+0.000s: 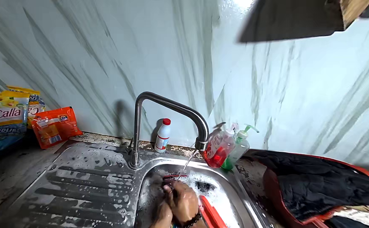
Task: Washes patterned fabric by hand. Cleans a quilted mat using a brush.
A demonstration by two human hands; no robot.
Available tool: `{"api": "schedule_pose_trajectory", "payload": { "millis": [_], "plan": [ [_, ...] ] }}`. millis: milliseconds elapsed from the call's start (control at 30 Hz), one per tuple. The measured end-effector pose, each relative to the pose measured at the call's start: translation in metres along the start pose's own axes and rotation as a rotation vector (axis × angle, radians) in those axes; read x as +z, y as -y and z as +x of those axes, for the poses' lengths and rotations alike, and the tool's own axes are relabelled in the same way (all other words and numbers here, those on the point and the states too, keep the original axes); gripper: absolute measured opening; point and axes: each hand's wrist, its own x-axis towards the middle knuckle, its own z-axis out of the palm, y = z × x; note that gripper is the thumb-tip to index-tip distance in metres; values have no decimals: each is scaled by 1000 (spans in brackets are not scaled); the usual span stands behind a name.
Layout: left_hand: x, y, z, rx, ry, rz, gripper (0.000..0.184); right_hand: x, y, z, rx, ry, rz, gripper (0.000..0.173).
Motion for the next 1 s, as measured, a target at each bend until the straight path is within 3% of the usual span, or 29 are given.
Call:
{"api": "schedule_pose_trajectory", "payload": {
  "millis": [100,133,200,267,333,400,467,533,567,600,667,700,733,767,800,833,933,1000],
  "plan": [
    [-8,-9,16,110,285,484,48,-20,-42,27,412,444,-201,52],
    [-10,-10,22,160,373,649,50,-23,-53,36,454,595,-308,56],
    [-10,-10,31,230,490,954,76,-28,-58,43,329,704,-337,47],
    [-11,-4,43,266,535,1154,100,-24,-51,43,192,813,-284,56],
    [-11,-6,60,321,553,1321,91,-11,-46,43,211,929,-355,63],
    [-12,-10,78,415,598,1451,77,0,-41,30,272,894,-413,61],
    [-15,-3,99,449,713,1375,64,10,-44,5,234,679,-419,63],
    [-15,7,111,186,712,1333,55,32,-63,-22,37,280,-404,75],
    [-17,1,107,50,661,1341,55,39,-71,-26,-15,195,-387,82],
    [-17,-11,98,-1,638,1328,56,40,-76,-22,-16,215,-355,85],
    [-18,-23,81,165,645,1266,55,29,-79,-5,71,444,-282,80],
    [-21,-22,76,241,638,1232,67,28,-80,6,108,517,-269,78],
    [-27,-22,68,241,625,1223,90,28,-81,17,155,570,-271,75],
    [-34,-21,55,190,595,1262,111,27,-78,25,196,614,-288,73],
    [-41,-20,39,113,556,1307,120,27,-74,31,227,664,-325,73],
    [-47,-20,26,49,530,1343,114,27,-69,35,216,694,-360,74],
    [-55,-26,0,11,511,1388,62,19,-51,39,-39,868,-414,83],
    [-61,-38,-9,68,471,1363,48,5,-35,44,-140,1028,-426,95]
  ]
}}
